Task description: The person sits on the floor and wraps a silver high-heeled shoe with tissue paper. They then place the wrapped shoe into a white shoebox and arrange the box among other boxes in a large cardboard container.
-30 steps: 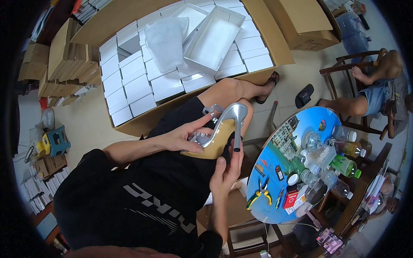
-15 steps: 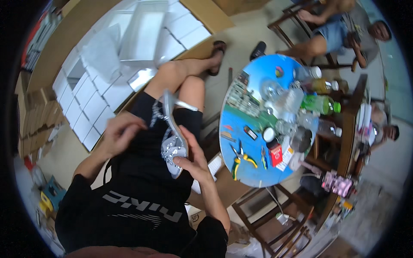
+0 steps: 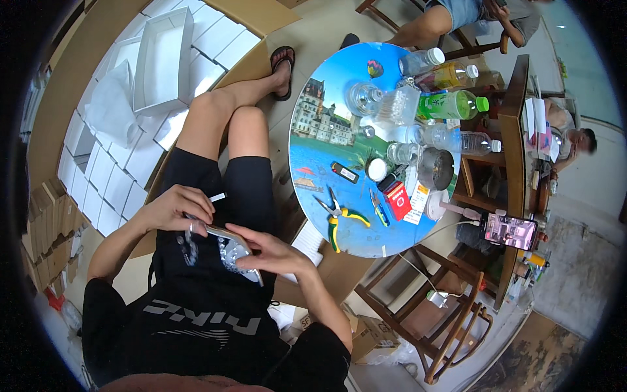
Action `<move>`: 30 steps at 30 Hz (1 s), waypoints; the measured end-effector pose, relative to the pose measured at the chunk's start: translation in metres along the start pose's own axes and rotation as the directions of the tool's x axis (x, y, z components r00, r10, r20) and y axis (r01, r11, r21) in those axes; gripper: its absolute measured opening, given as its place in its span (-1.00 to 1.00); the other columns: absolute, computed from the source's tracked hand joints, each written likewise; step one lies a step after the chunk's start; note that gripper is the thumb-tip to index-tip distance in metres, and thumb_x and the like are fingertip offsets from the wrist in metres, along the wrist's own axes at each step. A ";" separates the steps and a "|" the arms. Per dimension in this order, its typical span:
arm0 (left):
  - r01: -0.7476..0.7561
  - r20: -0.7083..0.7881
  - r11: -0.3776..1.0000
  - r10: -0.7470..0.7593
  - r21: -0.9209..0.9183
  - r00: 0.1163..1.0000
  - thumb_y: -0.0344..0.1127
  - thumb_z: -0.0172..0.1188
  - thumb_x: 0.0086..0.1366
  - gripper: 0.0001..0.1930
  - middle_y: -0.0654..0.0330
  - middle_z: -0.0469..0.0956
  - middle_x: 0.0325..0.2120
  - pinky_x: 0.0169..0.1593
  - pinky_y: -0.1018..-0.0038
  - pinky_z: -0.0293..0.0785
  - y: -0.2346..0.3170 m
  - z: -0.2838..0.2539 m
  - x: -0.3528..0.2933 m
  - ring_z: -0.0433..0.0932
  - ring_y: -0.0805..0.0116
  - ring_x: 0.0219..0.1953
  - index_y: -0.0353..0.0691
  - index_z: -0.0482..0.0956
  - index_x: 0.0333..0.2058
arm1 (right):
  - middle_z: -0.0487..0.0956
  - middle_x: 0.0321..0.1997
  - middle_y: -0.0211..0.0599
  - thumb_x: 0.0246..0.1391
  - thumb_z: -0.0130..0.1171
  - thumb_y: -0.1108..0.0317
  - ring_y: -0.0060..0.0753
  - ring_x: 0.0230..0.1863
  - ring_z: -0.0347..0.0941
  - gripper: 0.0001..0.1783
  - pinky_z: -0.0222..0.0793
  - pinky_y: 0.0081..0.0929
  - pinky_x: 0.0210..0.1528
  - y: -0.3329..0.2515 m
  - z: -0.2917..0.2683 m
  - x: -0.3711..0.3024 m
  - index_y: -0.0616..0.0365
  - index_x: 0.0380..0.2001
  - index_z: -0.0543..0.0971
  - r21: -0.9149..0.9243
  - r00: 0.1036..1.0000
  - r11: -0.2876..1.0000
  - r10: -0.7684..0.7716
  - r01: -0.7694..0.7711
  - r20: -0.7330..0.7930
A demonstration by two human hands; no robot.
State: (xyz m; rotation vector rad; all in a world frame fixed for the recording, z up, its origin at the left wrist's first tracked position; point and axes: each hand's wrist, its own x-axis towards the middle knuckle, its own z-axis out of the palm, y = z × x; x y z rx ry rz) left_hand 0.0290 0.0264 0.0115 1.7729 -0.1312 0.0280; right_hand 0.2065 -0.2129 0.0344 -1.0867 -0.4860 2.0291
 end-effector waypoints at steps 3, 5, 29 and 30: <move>0.135 -0.067 0.989 -0.140 -0.067 0.988 -0.23 0.37 0.19 -0.77 0.09 0.67 -0.41 -0.14 0.34 0.54 -0.028 0.012 -0.005 0.63 0.16 -0.26 -0.29 0.72 -0.30 | 0.47 0.24 -0.13 0.03 0.42 0.34 -0.39 0.18 0.41 -0.22 0.32 -0.44 0.21 -0.040 0.000 -0.044 0.19 0.31 0.35 -0.658 0.892 0.752 -0.269 -0.042 -0.364; 0.266 -0.141 0.964 -0.267 -0.028 0.953 -0.22 0.37 0.19 -0.76 0.09 0.68 -0.40 -0.14 0.33 0.54 -0.043 0.021 -0.012 0.64 0.15 -0.28 -0.28 0.72 -0.28 | 0.62 0.00 -0.11 0.03 0.41 0.34 -0.35 -0.07 0.55 -0.47 0.47 -0.45 -0.06 -0.065 -0.029 -0.069 0.26 0.08 0.56 -0.587 0.388 0.800 -0.504 -0.128 -0.771; 0.445 -0.024 0.657 -0.576 -0.609 0.817 -0.38 0.37 0.23 -0.70 -0.12 0.60 -0.02 0.08 0.43 0.48 -0.089 0.029 0.004 0.53 0.32 0.12 -0.38 0.53 -0.62 | 0.53 -0.34 -0.35 -0.09 0.36 0.69 -0.51 -0.31 0.42 -0.79 0.30 -0.61 -0.22 -0.041 -0.002 0.005 0.27 -0.33 0.67 -0.674 0.595 0.721 -0.615 0.158 -0.518; 0.438 -0.017 0.646 -0.573 -0.626 0.820 -0.37 0.39 0.21 -0.71 -0.12 0.60 -0.04 0.10 0.43 0.48 -0.091 0.028 0.006 0.51 0.30 0.15 -0.36 0.55 -0.62 | 0.54 -0.32 -0.37 -0.05 0.36 0.67 -0.58 -0.32 0.41 -0.81 0.27 -0.68 -0.32 -0.029 -0.003 0.016 0.26 -0.31 0.68 -0.656 0.655 0.737 -0.578 0.164 -0.486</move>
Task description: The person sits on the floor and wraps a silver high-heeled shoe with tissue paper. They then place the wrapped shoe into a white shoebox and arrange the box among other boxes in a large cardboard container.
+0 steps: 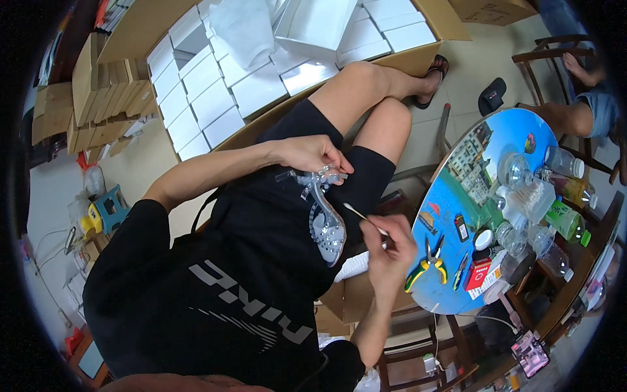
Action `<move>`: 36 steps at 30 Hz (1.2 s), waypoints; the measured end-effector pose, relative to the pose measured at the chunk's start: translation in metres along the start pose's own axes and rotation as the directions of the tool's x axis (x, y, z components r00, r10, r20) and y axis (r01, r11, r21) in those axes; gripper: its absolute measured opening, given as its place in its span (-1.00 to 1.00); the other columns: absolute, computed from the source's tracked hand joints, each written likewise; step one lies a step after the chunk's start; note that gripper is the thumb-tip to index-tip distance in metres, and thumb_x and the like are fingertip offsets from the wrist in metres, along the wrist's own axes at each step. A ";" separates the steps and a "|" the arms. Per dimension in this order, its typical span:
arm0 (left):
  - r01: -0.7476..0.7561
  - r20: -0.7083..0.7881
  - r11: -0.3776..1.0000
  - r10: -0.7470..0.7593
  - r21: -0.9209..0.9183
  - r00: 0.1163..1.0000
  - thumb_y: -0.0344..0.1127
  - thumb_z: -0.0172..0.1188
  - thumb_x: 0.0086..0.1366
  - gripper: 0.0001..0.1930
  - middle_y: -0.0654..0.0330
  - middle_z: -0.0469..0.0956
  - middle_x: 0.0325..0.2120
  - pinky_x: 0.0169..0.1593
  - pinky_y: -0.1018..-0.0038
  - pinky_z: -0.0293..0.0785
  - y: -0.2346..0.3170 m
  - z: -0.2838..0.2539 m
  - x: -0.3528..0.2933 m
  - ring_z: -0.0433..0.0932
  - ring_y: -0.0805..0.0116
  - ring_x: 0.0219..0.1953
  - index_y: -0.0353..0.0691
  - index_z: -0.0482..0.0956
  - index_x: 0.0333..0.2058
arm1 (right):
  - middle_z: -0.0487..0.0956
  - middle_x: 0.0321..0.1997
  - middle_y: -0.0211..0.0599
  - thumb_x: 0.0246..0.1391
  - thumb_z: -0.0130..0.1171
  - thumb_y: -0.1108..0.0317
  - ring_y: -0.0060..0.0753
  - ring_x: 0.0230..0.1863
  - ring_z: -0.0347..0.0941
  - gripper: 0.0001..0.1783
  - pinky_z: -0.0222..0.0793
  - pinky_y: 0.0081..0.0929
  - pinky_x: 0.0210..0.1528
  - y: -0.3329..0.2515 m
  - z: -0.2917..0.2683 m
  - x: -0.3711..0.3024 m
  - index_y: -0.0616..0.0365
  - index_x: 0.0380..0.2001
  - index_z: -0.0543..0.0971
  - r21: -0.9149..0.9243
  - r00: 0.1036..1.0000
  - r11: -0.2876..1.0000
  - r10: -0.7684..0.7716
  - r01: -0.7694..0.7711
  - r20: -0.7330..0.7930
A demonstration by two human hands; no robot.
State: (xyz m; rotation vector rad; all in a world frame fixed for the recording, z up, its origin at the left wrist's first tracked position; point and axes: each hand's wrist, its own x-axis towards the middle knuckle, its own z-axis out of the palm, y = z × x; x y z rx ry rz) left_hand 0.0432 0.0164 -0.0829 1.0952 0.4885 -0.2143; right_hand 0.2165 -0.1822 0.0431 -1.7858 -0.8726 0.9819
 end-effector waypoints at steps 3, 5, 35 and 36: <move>0.077 0.014 0.996 -0.078 0.050 0.997 -0.25 0.43 0.20 -0.67 -0.13 0.61 -0.06 0.08 0.38 0.48 -0.001 -0.004 0.003 0.47 0.23 0.20 -0.36 0.59 -0.61 | 0.50 -0.34 -0.43 0.04 0.35 0.62 -0.70 -0.41 0.34 -0.84 0.18 -0.72 -0.47 0.023 0.026 0.004 0.25 -0.26 0.70 0.070 0.993 0.993 0.089 -0.095 0.082; 0.135 0.013 0.989 -0.136 0.053 0.991 -0.19 0.44 0.19 -0.64 -0.14 0.61 -0.06 0.08 0.36 0.49 0.001 -0.004 0.004 0.47 0.20 0.20 -0.37 0.60 -0.60 | 0.49 -0.35 -0.44 0.05 0.36 0.60 -0.72 -0.42 0.32 -0.85 0.18 -0.72 -0.46 0.034 0.032 0.005 0.25 -0.26 0.70 0.059 0.992 0.994 0.088 -0.094 0.092; 0.184 -0.016 0.981 -0.184 0.066 0.983 -0.07 0.49 0.12 -0.56 0.00 0.66 -0.17 -0.15 0.46 0.50 -0.019 -0.007 0.021 0.57 0.35 -0.02 -0.41 0.62 -0.56 | 0.53 -0.40 -0.36 0.05 0.33 0.56 -0.58 -0.41 0.39 -0.89 0.26 -0.61 -0.41 0.038 0.047 0.020 0.25 -0.30 0.70 -0.175 0.990 0.984 -0.021 0.046 0.140; 0.186 -0.021 0.981 -0.185 0.062 0.983 -0.07 0.49 0.12 -0.56 0.01 0.66 -0.18 -0.16 0.46 0.50 -0.016 -0.006 0.019 0.57 0.36 -0.05 -0.41 0.63 -0.56 | 0.53 -0.40 -0.36 0.05 0.33 0.56 -0.57 -0.41 0.39 -0.89 0.27 -0.60 -0.40 0.039 0.046 0.020 0.25 -0.30 0.70 -0.193 0.988 0.980 -0.028 0.057 0.154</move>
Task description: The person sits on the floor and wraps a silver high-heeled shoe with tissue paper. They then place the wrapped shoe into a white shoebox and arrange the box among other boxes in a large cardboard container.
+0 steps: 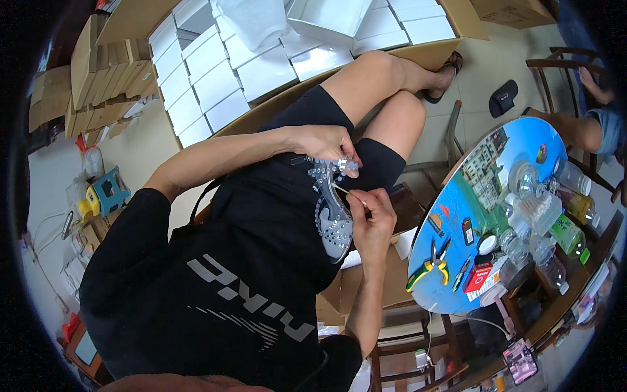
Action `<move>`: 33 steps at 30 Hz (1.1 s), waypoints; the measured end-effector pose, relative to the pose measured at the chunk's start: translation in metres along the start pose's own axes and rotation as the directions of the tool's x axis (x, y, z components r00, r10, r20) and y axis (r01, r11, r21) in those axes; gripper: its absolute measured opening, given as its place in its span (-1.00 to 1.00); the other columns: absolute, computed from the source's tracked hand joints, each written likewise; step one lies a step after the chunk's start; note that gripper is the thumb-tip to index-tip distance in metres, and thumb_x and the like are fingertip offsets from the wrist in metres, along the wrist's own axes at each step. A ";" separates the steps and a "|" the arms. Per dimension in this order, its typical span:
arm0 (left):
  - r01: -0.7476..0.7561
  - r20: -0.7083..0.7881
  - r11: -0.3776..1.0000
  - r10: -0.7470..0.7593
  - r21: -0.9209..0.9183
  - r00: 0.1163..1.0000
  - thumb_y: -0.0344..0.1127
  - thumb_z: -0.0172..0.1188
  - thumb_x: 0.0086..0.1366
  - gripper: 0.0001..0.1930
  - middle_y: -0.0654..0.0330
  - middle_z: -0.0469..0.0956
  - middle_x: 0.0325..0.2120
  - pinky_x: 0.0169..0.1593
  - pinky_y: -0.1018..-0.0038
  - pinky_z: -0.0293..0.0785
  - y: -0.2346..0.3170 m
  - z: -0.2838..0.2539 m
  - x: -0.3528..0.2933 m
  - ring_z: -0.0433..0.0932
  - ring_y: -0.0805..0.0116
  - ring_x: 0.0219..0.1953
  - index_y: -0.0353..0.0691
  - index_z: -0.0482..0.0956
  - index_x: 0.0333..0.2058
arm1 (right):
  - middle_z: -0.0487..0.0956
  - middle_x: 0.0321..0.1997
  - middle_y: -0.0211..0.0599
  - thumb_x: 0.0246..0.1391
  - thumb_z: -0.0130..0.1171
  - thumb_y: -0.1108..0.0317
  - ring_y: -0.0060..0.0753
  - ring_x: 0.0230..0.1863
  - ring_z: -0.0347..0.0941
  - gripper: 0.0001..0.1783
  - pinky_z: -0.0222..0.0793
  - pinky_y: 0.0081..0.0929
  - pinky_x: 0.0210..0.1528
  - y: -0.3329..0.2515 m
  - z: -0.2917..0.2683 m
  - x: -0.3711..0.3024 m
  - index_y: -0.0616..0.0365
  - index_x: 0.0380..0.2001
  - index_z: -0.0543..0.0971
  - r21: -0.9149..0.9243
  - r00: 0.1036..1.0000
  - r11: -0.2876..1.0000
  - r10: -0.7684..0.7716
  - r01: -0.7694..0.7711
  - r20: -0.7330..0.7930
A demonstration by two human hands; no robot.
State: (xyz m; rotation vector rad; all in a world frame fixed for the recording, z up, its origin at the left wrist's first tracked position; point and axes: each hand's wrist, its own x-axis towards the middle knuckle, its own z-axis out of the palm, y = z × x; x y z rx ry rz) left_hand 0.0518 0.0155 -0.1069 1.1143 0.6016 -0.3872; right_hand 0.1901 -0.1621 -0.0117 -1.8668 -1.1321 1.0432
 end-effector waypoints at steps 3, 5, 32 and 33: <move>0.077 -0.018 0.997 -0.077 0.029 0.997 -0.08 0.50 0.11 -0.56 0.05 0.67 -0.21 -0.19 0.48 0.49 0.013 0.001 -0.006 0.57 0.40 -0.12 -0.40 0.62 -0.58 | 0.53 -0.40 -0.31 0.04 0.33 0.57 -0.51 -0.43 0.42 -0.89 0.32 -0.56 -0.40 0.003 -0.003 -0.003 0.27 -0.31 0.70 -0.012 1.000 1.000 -0.011 0.011 -0.004; 0.082 -0.024 0.996 -0.081 0.039 0.996 -0.07 0.50 0.11 -0.56 0.07 0.67 -0.22 -0.20 0.48 0.48 0.013 0.002 -0.005 0.57 0.42 -0.14 -0.39 0.61 -0.58 | 0.52 -0.45 -0.26 0.02 0.32 0.59 -0.45 -0.48 0.46 -0.89 0.36 -0.51 -0.43 0.005 -0.003 -0.002 0.28 -0.32 0.69 0.008 0.998 0.999 -0.040 0.040 -0.052; 0.068 0.022 0.960 -0.077 0.272 0.997 0.31 0.23 0.24 -0.32 0.19 0.60 -0.53 -0.27 0.47 0.42 0.014 0.005 -0.039 0.55 0.47 -0.34 -0.33 0.65 -0.61 | 0.52 -0.41 -0.32 0.04 0.34 0.57 -0.58 -0.42 0.43 -0.92 0.33 -0.64 -0.34 -0.003 -0.019 -0.016 0.32 -0.35 0.66 0.173 0.993 0.984 0.065 -0.047 -0.100; 0.024 0.024 0.968 -0.031 0.251 0.999 0.28 0.24 0.24 -0.33 0.13 0.64 -0.45 -0.20 0.47 0.45 0.013 0.006 -0.037 0.59 0.44 -0.24 -0.35 0.65 -0.60 | 0.52 -0.42 -0.31 0.04 0.34 0.57 -0.57 -0.43 0.43 -0.92 0.33 -0.63 -0.36 -0.005 -0.017 -0.015 0.32 -0.35 0.66 0.165 0.995 0.985 0.062 -0.048 -0.083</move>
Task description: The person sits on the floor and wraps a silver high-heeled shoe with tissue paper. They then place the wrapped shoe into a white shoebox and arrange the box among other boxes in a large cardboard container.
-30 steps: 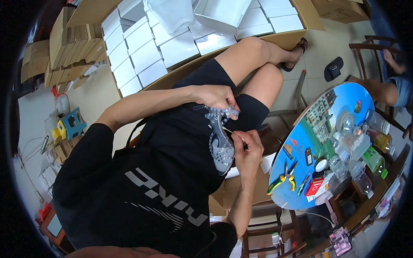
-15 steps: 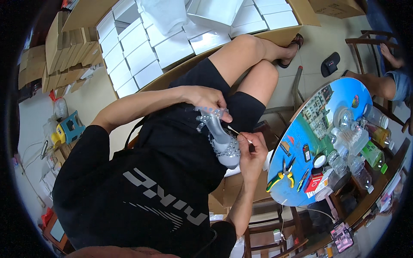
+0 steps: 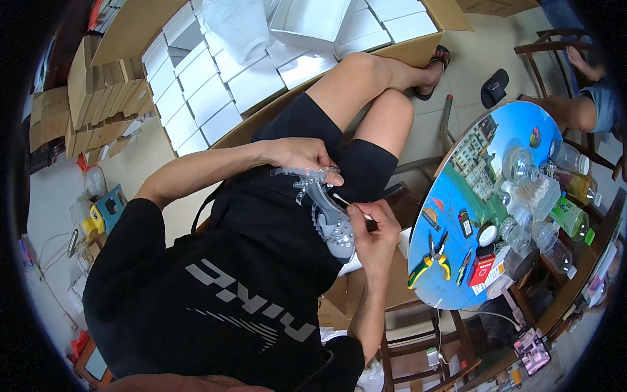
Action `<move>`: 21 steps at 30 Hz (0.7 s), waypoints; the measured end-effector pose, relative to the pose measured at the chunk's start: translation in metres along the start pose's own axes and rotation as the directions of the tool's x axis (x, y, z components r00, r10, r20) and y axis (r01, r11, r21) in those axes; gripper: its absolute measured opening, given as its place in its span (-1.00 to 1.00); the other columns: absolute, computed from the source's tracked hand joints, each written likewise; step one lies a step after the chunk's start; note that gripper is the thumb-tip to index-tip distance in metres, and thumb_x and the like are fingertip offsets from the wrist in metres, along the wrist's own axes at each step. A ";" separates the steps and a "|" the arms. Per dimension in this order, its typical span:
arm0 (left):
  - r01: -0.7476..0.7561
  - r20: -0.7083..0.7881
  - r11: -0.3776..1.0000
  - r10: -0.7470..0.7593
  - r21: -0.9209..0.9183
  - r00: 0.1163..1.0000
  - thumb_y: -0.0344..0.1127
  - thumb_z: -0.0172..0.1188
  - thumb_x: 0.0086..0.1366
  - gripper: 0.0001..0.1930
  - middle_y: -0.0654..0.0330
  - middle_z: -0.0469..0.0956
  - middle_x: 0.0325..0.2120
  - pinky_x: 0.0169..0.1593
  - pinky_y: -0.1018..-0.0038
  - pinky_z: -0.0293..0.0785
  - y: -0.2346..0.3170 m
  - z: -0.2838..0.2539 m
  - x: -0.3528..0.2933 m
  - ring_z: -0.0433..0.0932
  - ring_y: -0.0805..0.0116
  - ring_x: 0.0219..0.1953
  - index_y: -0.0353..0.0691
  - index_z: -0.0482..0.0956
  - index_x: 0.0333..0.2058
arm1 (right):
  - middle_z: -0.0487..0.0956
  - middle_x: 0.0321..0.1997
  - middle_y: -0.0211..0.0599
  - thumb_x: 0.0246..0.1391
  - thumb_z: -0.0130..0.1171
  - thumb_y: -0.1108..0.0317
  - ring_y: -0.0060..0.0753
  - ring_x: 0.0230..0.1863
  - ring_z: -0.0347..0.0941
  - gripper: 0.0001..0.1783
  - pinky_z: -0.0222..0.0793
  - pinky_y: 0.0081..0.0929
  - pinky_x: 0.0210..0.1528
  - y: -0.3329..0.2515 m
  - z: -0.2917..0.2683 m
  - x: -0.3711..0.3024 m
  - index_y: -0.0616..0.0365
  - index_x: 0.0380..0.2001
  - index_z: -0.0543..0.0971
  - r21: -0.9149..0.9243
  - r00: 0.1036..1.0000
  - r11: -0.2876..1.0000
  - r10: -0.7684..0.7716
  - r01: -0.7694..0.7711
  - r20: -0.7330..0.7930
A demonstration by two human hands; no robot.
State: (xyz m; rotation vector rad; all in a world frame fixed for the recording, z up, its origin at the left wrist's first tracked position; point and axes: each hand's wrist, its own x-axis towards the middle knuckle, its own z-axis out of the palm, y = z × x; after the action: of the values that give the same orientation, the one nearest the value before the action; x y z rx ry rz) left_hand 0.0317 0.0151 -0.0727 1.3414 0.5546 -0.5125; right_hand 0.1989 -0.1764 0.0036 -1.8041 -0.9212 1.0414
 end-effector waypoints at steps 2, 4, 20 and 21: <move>-0.033 -0.021 0.999 0.033 -0.017 0.999 0.22 0.27 0.25 -0.36 0.05 0.68 -0.32 -0.09 0.46 0.48 -0.001 0.002 0.004 0.60 0.38 -0.06 -0.38 0.66 -0.59 | 0.53 -0.44 -0.30 0.03 0.34 0.56 -0.56 -0.45 0.44 -0.92 0.34 -0.62 -0.40 -0.003 0.006 0.002 0.32 -0.35 0.67 -0.016 0.999 1.000 0.000 0.000 0.035; -0.011 -0.041 1.000 0.010 -0.009 0.999 0.15 0.29 0.26 -0.39 -0.01 0.68 -0.20 0.00 0.45 0.48 -0.001 0.004 0.009 0.56 0.33 0.09 -0.41 0.65 -0.58 | 0.52 -0.49 -0.28 0.02 0.35 0.56 -0.53 -0.50 0.45 -0.91 0.36 -0.57 -0.46 0.002 0.012 0.004 0.31 -0.35 0.68 -0.048 0.999 0.999 -0.014 0.015 0.032; 0.039 -0.030 0.999 -0.039 0.006 0.999 0.04 0.24 0.33 -0.40 0.13 0.69 -0.41 -0.25 0.45 0.43 0.000 0.001 0.012 0.58 0.49 -0.23 -0.42 0.53 -0.70 | 0.51 -0.49 -0.30 0.03 0.35 0.54 -0.47 -0.47 0.43 -0.91 0.34 -0.51 -0.44 0.006 0.015 0.012 0.27 -0.34 0.69 -0.202 0.993 0.975 -0.076 0.094 0.094; 0.014 -0.035 1.000 -0.015 -0.006 0.999 0.05 0.24 0.33 -0.39 0.13 0.69 -0.41 -0.25 0.45 0.43 -0.004 0.002 0.013 0.58 0.49 -0.23 -0.42 0.52 -0.70 | 0.50 -0.49 -0.31 0.04 0.34 0.55 -0.53 -0.47 0.41 -0.91 0.33 -0.55 -0.44 0.007 0.014 0.014 0.28 -0.33 0.69 -0.230 0.987 0.965 -0.097 0.124 0.126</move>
State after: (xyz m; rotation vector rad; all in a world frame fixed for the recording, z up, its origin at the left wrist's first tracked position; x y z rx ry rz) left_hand 0.0394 0.0124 -0.0841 1.3441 0.5946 -0.4998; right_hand 0.1926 -0.1627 -0.0115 -1.8763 -1.2470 1.0055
